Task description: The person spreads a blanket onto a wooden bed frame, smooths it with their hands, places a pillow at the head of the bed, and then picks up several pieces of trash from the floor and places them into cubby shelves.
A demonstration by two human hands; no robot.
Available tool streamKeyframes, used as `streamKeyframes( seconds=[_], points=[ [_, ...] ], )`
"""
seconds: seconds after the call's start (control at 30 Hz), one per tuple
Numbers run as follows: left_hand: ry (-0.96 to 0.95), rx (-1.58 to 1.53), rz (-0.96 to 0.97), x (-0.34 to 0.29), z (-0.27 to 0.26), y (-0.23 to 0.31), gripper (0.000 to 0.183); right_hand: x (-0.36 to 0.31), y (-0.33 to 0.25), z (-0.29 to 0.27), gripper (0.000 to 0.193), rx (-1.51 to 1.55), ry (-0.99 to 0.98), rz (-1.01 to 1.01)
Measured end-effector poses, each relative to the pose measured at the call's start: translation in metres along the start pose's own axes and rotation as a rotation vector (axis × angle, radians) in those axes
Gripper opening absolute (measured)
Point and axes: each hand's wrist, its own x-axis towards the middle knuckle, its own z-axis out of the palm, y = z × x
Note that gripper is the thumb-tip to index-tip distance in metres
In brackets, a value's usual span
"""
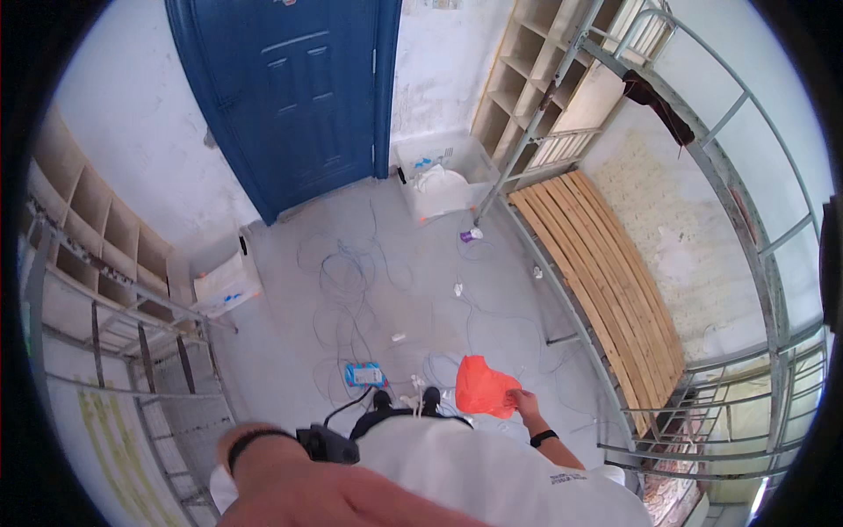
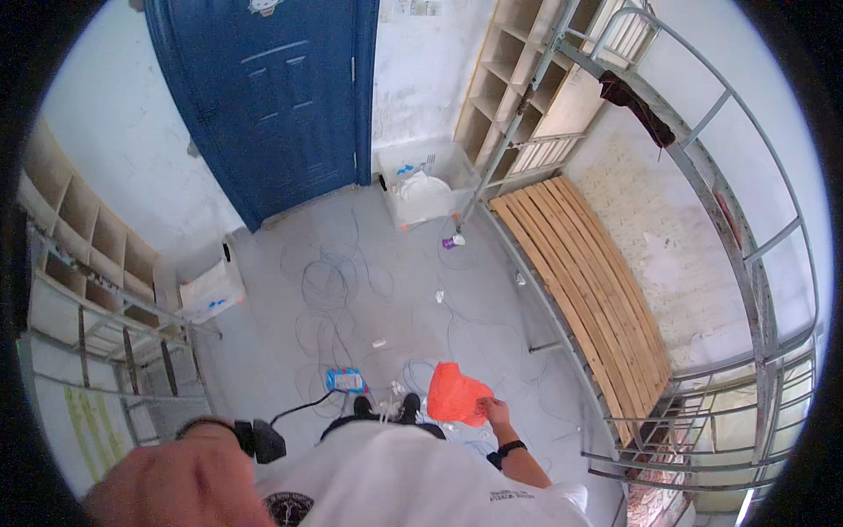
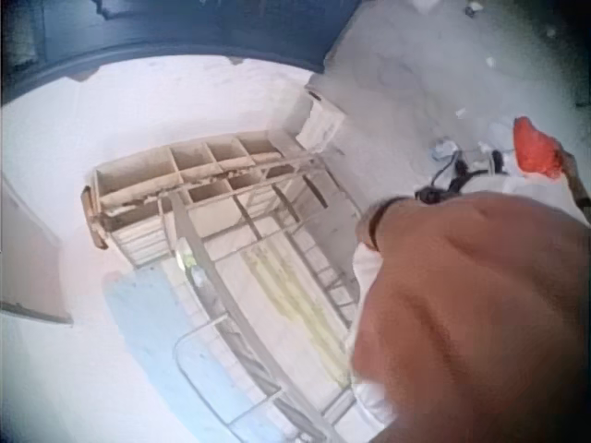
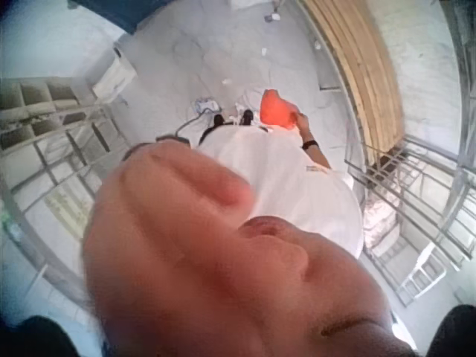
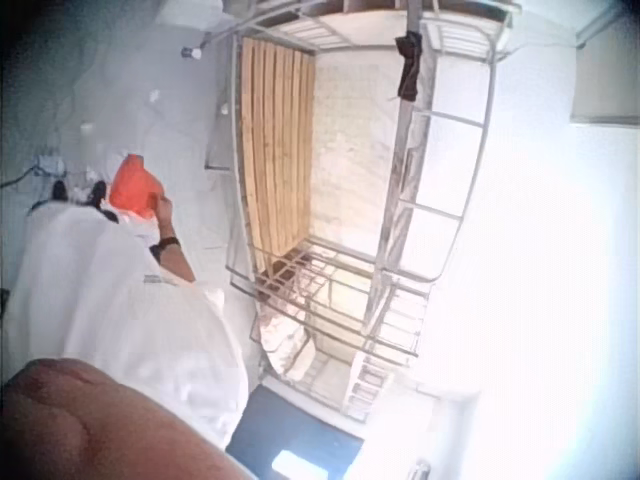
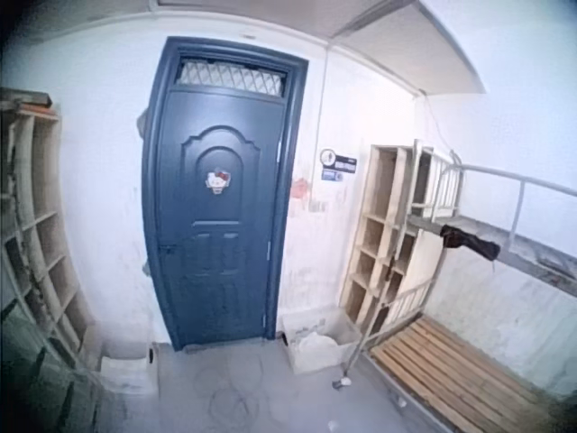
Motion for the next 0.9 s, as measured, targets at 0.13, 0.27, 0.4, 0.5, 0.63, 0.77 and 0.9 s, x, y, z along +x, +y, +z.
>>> streamKeyframes(
  seconds=[0.13, 0.27, 0.4, 0.5, 0.63, 0.77, 0.9],
  points=[
    [-0.059, -0.075, 0.159, 0.009, 0.014, 0.013, 0.035, -0.045, 0.083, -0.003, 0.032, -0.438, 0.087, -0.24],
    [-0.091, -0.154, 0.224, 0.017, 0.017, 0.035, 0.035, -0.069, 0.272, -0.019, 0.039, -0.976, 0.097, -0.191],
    [-0.155, -0.189, 0.222, 0.021, 0.039, 0.015, 0.035, -0.126, 0.234, 0.004, 0.038, -0.921, 0.034, 0.027],
    [-0.168, -0.209, 0.24, 0.031, 0.046, 0.0, 0.035, -0.139, 0.223, -0.003, 0.038, -0.912, 0.049, 0.029],
    [-0.213, -0.257, 0.242, 0.052, 0.081, -0.027, 0.035, -0.126, 0.22, -0.019, 0.037, -0.95, 0.102, -0.108],
    [-0.212, -0.313, 0.245, 0.069, 0.105, -0.056, 0.035, -0.081, 0.22, -0.058, 0.027, -0.575, 0.2, -0.201],
    [-0.218, -0.323, 0.22, 0.092, 0.15, -0.101, 0.035, -0.061, 0.144, -0.068, 0.022, 0.356, 0.261, 0.272]
  ],
)
